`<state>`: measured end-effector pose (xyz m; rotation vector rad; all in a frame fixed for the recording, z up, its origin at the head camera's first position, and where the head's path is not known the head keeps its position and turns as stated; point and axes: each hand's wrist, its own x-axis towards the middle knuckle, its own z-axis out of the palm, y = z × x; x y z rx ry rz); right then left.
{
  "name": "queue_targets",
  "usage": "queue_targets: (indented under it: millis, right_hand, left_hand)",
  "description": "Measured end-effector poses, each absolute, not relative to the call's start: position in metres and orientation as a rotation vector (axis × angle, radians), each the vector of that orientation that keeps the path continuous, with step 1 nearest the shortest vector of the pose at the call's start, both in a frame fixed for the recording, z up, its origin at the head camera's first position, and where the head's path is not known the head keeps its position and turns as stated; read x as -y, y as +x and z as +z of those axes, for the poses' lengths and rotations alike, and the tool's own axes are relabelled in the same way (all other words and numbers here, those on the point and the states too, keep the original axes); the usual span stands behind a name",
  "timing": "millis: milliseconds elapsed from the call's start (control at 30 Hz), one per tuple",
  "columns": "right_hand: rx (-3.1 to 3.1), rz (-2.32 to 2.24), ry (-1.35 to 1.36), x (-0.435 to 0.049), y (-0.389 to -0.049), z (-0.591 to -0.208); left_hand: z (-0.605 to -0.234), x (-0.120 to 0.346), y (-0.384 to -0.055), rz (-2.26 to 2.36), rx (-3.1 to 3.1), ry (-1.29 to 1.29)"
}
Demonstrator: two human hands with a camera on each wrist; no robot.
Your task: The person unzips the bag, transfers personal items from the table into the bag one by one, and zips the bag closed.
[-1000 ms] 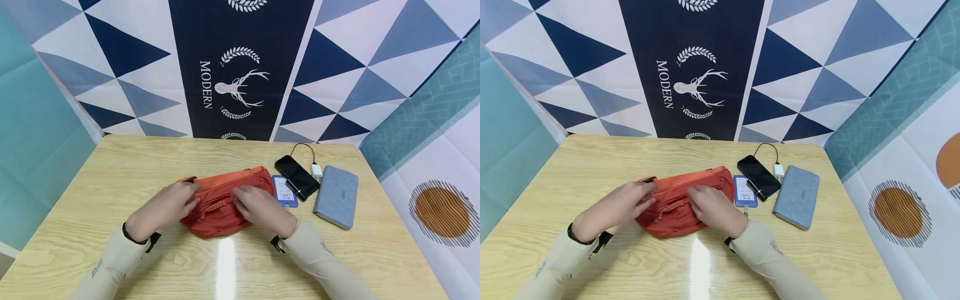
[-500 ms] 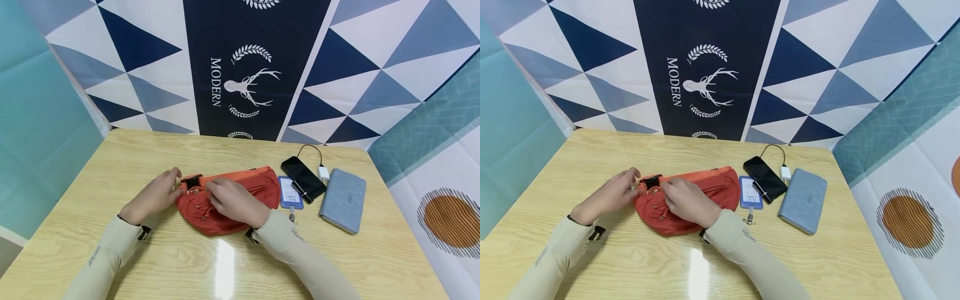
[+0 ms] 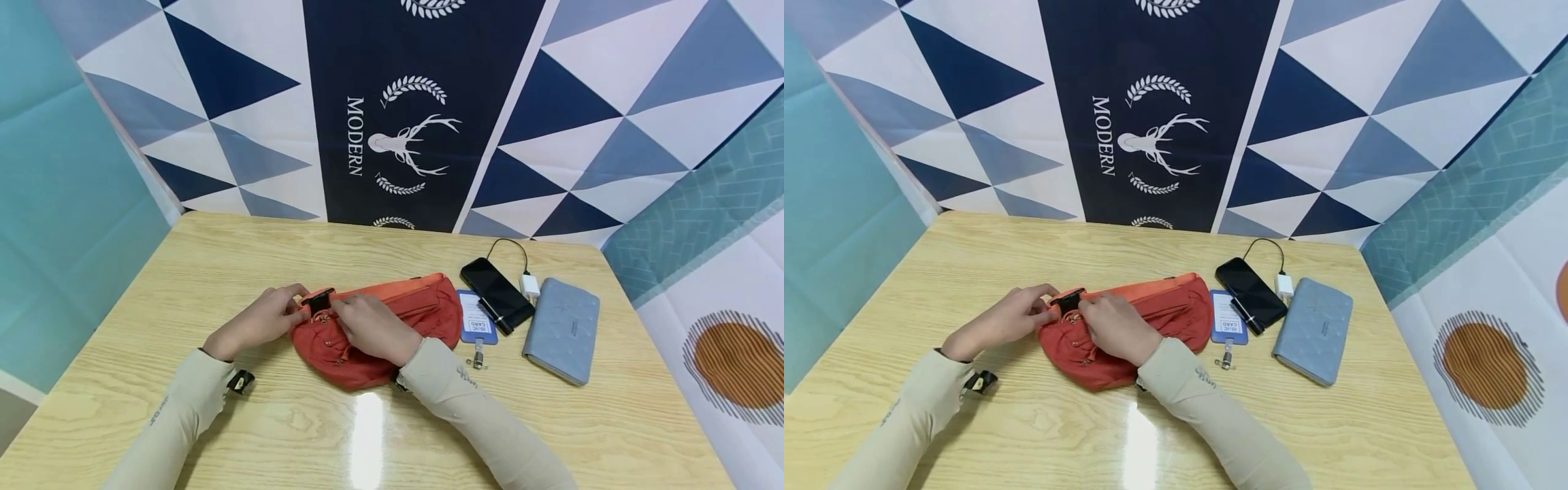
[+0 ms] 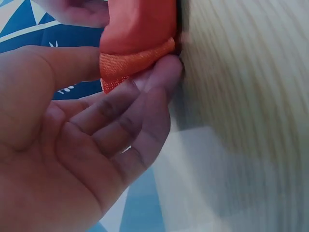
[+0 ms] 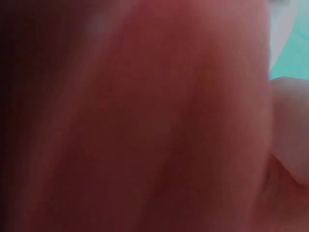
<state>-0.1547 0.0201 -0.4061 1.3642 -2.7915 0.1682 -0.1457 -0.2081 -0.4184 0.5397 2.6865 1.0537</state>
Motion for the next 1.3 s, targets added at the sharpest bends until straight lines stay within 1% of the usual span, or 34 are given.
queue_targets:
  millis: [200,367,500,600,767,1100,1300]
  right_hand:
    - [2.882,0.072,1.300,-0.022,-0.152,-0.405]
    - [2.850,0.131,1.321,-0.025,-0.153,-0.403]
    - [2.773,0.220,1.348,-0.029,-0.155,-0.399]
    - [2.697,0.278,1.352,-0.031,-0.156,-0.394]
    - [2.586,0.336,1.301,-0.033,-0.158,-0.383]
    - [2.513,0.386,1.290,-0.035,-0.154,-0.370]
    - [2.599,0.559,1.283,-0.041,-0.153,-0.358]
  left_hand:
    - [-0.411,0.205,-0.143,1.059,-2.709,0.529]
    - [-0.407,0.202,-0.140,1.007,-2.782,0.516]
    - [-0.405,0.199,-0.136,0.905,-2.966,0.594]
    - [-0.400,0.196,-0.133,0.919,-3.047,0.647]
    - [-0.388,0.192,-0.128,1.021,-3.033,0.730]
    - [-0.378,0.188,-0.120,0.892,-3.107,0.848]
    - [-0.369,0.179,-0.114,0.874,-3.232,1.097]
